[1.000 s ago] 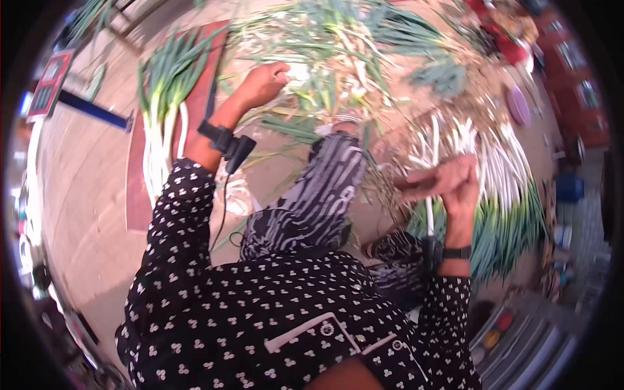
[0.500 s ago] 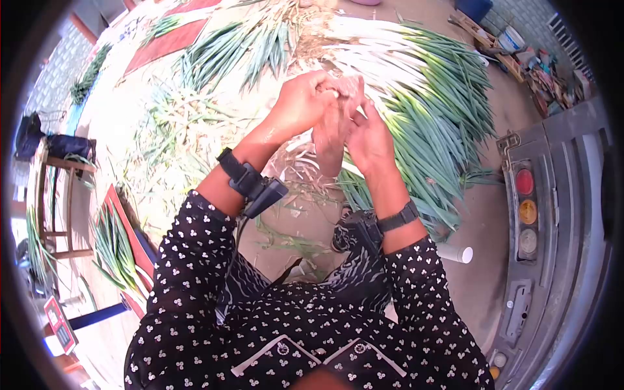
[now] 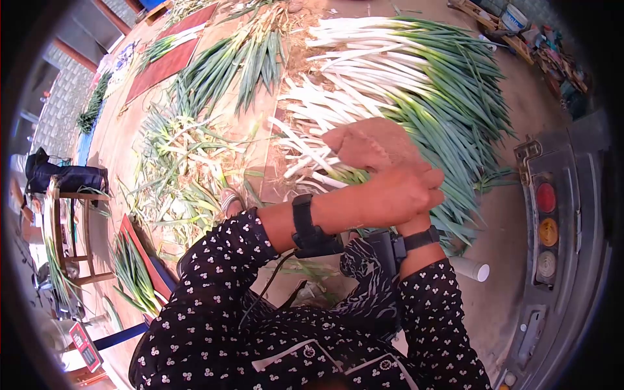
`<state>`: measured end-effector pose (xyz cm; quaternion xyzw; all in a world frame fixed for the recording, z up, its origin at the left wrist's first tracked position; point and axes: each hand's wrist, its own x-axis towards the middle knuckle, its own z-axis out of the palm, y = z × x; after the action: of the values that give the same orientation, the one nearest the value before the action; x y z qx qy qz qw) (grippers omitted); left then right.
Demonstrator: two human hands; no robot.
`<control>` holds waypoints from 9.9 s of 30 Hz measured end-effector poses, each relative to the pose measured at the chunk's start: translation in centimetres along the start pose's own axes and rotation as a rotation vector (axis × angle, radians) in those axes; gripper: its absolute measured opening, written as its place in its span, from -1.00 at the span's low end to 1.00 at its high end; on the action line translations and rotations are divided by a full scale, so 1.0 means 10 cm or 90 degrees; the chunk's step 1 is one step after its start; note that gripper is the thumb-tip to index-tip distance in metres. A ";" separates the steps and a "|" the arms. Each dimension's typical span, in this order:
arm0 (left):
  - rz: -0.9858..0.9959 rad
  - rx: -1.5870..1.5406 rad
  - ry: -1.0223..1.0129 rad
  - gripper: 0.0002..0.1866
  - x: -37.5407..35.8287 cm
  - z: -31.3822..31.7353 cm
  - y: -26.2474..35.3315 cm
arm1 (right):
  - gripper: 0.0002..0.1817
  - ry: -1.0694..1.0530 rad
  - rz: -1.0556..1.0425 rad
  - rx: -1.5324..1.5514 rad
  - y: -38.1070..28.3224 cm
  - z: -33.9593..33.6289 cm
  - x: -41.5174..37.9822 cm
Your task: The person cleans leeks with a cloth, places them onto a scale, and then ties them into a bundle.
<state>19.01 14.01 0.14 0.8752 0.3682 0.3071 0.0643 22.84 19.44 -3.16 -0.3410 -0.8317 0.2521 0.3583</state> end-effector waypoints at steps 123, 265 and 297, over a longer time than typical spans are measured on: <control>-0.505 -0.902 0.595 -0.82 -1.64 -1.07 -0.39 | -0.80 -0.313 -0.194 -0.062 -1.06 0.76 -0.24; -0.394 -0.936 0.848 -0.81 -1.63 -1.13 -0.55 | 0.31 -0.361 -0.280 -0.061 -1.16 0.61 -0.38; -0.351 -1.039 0.830 -0.83 -1.81 -1.20 -0.53 | -0.76 -0.494 0.376 0.964 -1.06 0.69 -0.69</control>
<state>-0.98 4.12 -0.87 0.1227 0.2001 0.8414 0.4867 16.94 6.34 -3.31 -0.1042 -0.3840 0.9118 0.1016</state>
